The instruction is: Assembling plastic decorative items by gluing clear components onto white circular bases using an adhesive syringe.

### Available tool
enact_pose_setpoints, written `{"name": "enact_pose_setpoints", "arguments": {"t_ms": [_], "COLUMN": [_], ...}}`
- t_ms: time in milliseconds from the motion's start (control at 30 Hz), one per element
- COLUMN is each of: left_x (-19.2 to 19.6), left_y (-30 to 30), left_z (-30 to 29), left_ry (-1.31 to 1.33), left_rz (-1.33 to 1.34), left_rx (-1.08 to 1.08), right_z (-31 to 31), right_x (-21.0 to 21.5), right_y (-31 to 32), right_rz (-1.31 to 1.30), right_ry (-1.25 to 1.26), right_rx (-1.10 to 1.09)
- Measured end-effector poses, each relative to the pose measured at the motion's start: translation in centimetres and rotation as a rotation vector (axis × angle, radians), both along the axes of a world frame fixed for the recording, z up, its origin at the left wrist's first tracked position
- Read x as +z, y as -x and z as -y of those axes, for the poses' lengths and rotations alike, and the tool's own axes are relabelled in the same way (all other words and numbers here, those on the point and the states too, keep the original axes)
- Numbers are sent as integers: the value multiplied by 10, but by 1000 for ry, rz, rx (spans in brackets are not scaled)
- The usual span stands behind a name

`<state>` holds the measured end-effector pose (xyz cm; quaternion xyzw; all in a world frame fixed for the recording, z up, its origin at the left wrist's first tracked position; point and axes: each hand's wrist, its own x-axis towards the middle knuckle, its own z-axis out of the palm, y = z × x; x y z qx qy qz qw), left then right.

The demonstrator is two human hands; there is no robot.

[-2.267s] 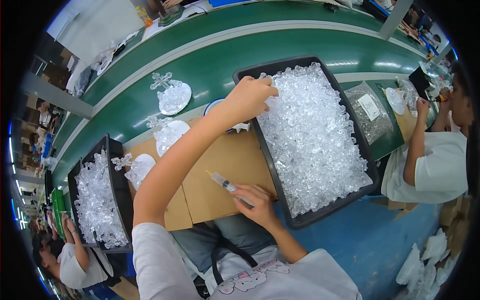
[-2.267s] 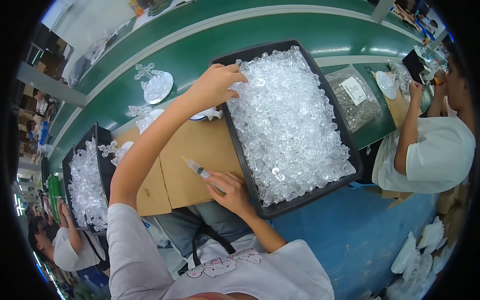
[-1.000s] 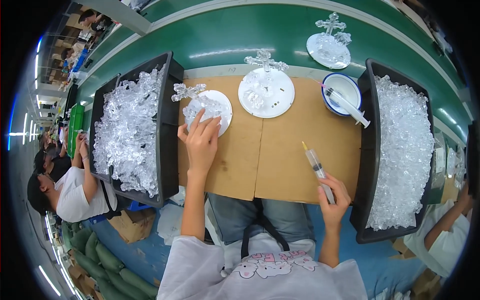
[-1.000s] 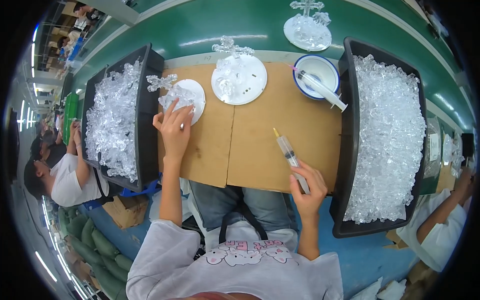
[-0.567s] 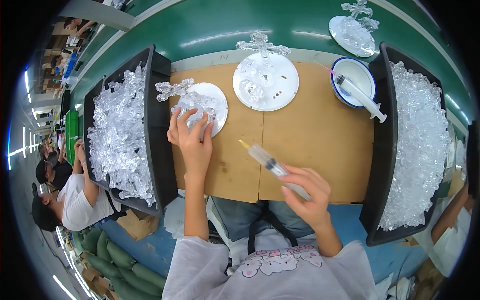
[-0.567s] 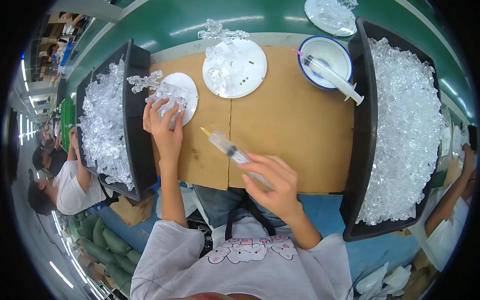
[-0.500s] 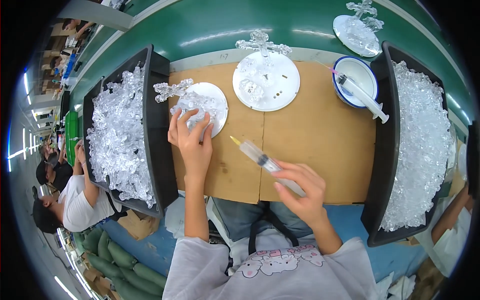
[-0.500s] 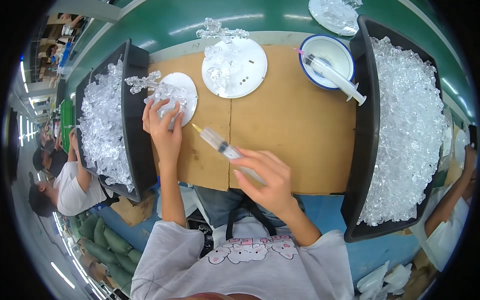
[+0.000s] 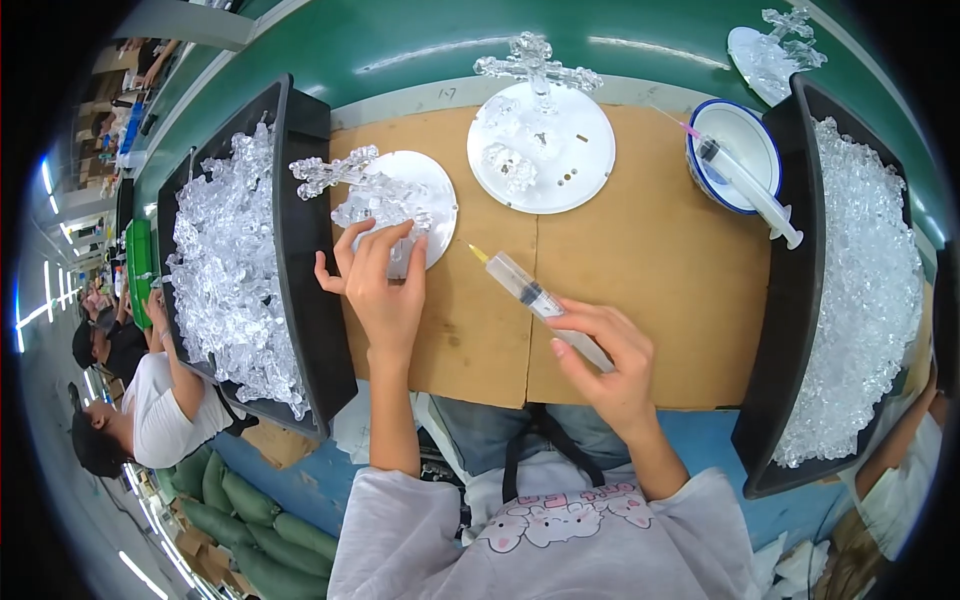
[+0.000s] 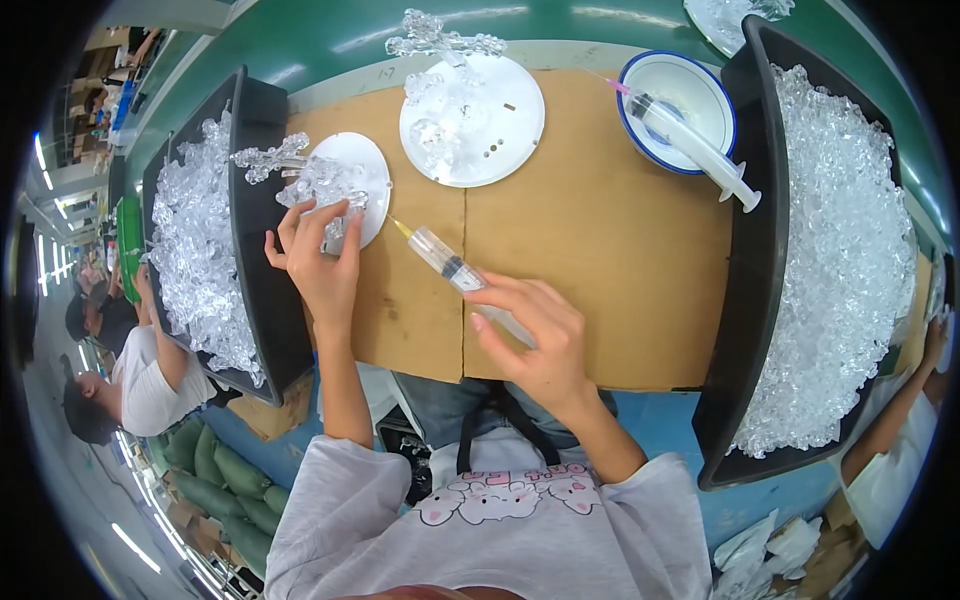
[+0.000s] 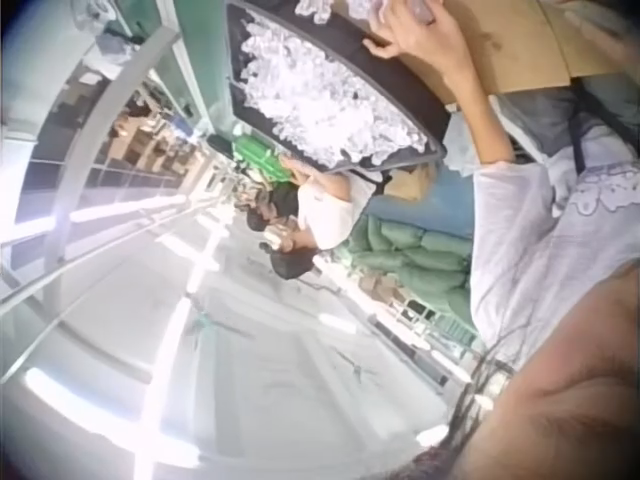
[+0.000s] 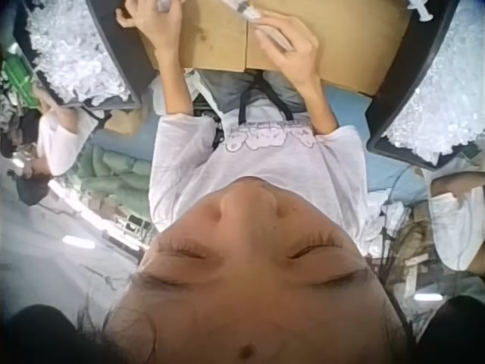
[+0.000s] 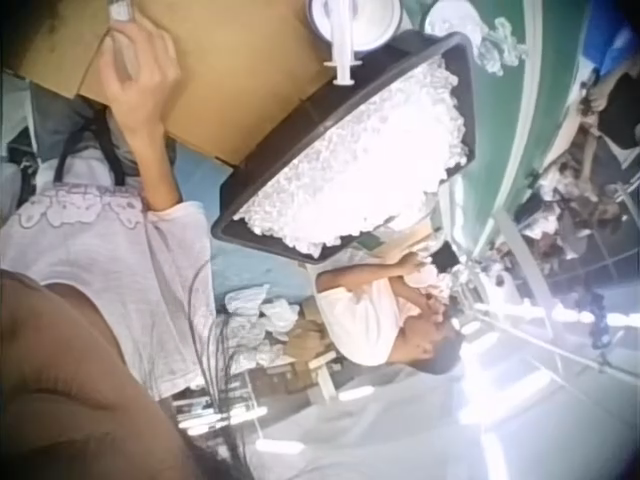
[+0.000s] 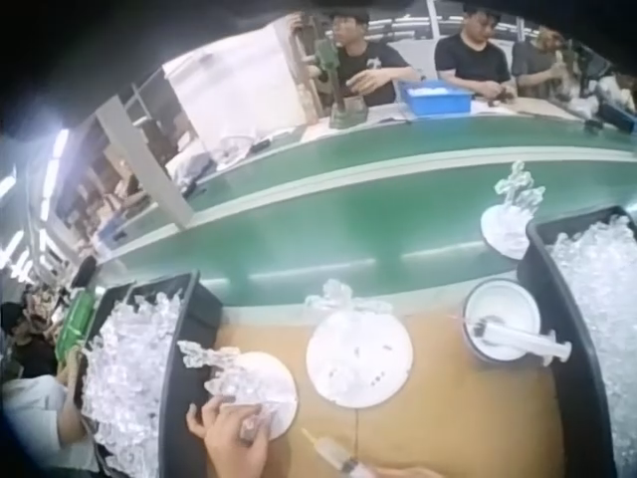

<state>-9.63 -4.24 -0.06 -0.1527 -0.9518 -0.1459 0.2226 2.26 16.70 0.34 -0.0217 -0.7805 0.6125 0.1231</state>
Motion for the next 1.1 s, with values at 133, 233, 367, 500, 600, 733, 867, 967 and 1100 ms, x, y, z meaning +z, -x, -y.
{"name": "enact_pose_setpoints", "arguments": {"t_ms": [133,233,367,500,600,733,867,967,1100], "left_x": [-4,-1,4,7,8,5,5,5,6], "left_y": [-3,-3,-6,-5,-6,-6,-7,-8,-9], "left_z": [0,-2,1,1,1,3,2,1,1], "left_ry": [9,54,113,78,60,1,-20,-18,-35], "left_rz": [3,10,39,51,36,57,57,64,95], "left_rx": [-5,-15,0,-38,-52,-68,-68,-64,-73], "right_z": [-1,-1,5,18,24,26,28,31,32], "right_x": [0,1,0,-2,-5,-7,-6,-5,-4], "right_y": [-1,0,6,15,20,21,23,23,23], "right_rz": [6,5,5,4,-8,-4,-5,8,4], "right_ry": [1,6,-3,-41,-92,-117,-138,-151,-178], "right_rx": [-4,-4,2,-2,-48,-51,-55,-57,-73]}}
